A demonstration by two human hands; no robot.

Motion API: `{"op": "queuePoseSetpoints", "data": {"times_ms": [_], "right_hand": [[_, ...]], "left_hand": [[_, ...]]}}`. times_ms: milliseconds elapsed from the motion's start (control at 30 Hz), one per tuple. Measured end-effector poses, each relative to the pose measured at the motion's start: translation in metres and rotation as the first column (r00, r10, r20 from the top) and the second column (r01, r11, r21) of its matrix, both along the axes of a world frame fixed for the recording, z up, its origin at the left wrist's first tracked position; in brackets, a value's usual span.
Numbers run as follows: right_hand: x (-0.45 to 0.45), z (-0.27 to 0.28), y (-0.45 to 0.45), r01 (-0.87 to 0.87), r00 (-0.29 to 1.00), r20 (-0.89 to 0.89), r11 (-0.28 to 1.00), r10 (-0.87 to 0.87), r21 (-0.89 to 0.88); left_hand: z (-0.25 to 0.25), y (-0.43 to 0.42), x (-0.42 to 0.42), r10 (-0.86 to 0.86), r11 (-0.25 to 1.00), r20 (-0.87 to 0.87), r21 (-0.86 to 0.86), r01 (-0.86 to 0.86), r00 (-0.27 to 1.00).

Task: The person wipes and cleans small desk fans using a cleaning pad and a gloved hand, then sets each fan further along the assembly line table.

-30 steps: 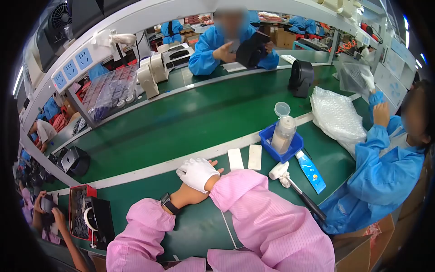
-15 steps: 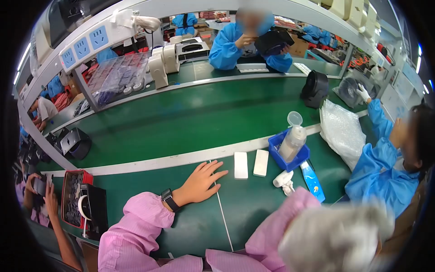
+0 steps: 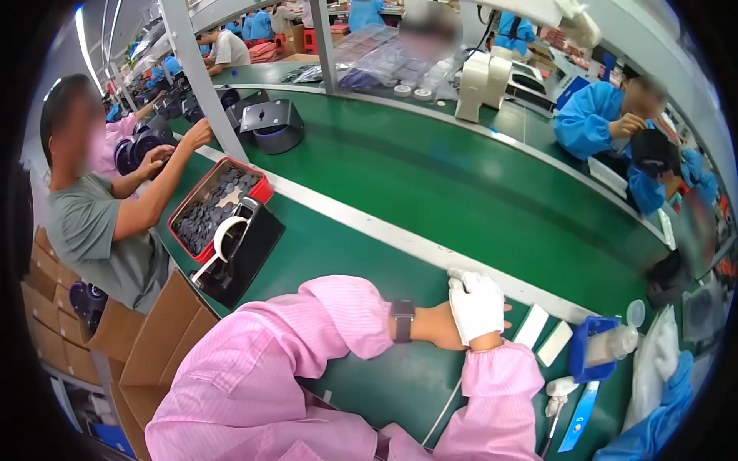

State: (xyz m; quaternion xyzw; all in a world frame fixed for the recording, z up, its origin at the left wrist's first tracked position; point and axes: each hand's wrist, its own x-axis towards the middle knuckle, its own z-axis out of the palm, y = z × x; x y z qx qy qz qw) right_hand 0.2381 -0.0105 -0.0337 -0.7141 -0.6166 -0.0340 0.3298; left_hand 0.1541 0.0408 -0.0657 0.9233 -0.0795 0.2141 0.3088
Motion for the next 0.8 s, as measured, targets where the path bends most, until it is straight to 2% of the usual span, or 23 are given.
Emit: {"op": "queuePoseSetpoints", "data": {"times_ms": [100,133,167,300,333,367,400,433,500,567,667,700,733,767,800], "right_hand": [[-0.004,-0.001,-0.008,-0.047,0.996,0.075,0.998,0.051,-0.05],[-0.003,-0.005,-0.006,-0.052,0.994,0.094,0.998,0.05,0.02],[-0.002,-0.005,-0.006,-0.054,0.994,0.094,0.998,0.053,0.012],[0.0,-0.001,-0.004,-0.07,0.992,0.103,0.998,0.069,0.006],[0.0,-0.003,-0.005,-0.074,0.993,0.094,0.997,0.073,0.0],[0.001,-0.005,-0.003,-0.053,0.986,0.157,0.997,0.06,-0.051],[-0.001,-0.009,-0.005,-0.057,0.99,0.127,0.998,0.058,-0.01],[-0.002,-0.009,-0.004,-0.055,0.993,0.106,0.998,0.051,0.037],[-0.001,-0.006,-0.004,-0.076,0.995,0.068,0.997,0.075,0.025],[-0.004,0.0,-0.005,-0.075,0.995,0.069,0.997,0.073,0.022],[-0.008,0.002,-0.006,-0.005,0.993,0.121,0.997,0.014,-0.074],[-0.009,-0.006,-0.004,0.033,0.985,0.171,0.998,-0.025,-0.044],[-0.005,-0.001,-0.004,-0.046,0.991,0.119,0.995,0.057,-0.089],[-0.014,-0.035,0.005,0.186,0.961,0.201,0.982,-0.189,0.034],[-0.022,-0.069,0.014,0.404,0.877,0.218,0.903,-0.428,0.148]], "left_hand": [[-0.03,-0.003,0.004,0.004,1.0,0.119,-0.006,-0.003,0.993],[-0.034,-0.003,0.007,-0.004,1.0,0.139,-0.005,0.005,0.99],[-0.036,-0.002,0.01,-0.015,1.0,0.164,0.004,0.014,0.986],[-0.018,0.0,0.003,0.035,0.999,0.127,0.033,-0.04,0.991],[-0.02,0.001,0.005,0.036,0.999,0.12,0.035,-0.04,0.992],[-0.026,-0.003,0.006,0.036,0.999,0.102,0.023,-0.038,0.994],[-0.041,-0.002,0.014,0.036,0.998,0.078,0.056,-0.04,0.996],[-0.047,-0.002,0.018,0.043,0.998,0.162,0.039,-0.05,0.986],[-0.021,-0.004,0.003,0.042,0.999,0.141,-0.017,-0.04,0.989],[-0.017,-0.002,0.002,0.027,1.0,0.109,0.009,-0.028,0.994],[-0.012,0.0,0.001,0.0,0.999,0.053,0.045,-0.003,0.999],[-0.011,0.001,0.001,-0.001,0.999,0.028,0.054,0.0,1.0],[-0.01,0.002,0.001,-0.004,0.998,0.008,0.065,0.003,1.0],[-0.009,0.004,0.002,-0.007,0.997,-0.013,0.073,0.008,1.0],[-0.009,0.004,0.003,-0.011,0.997,-0.031,0.082,0.013,0.999]]}}
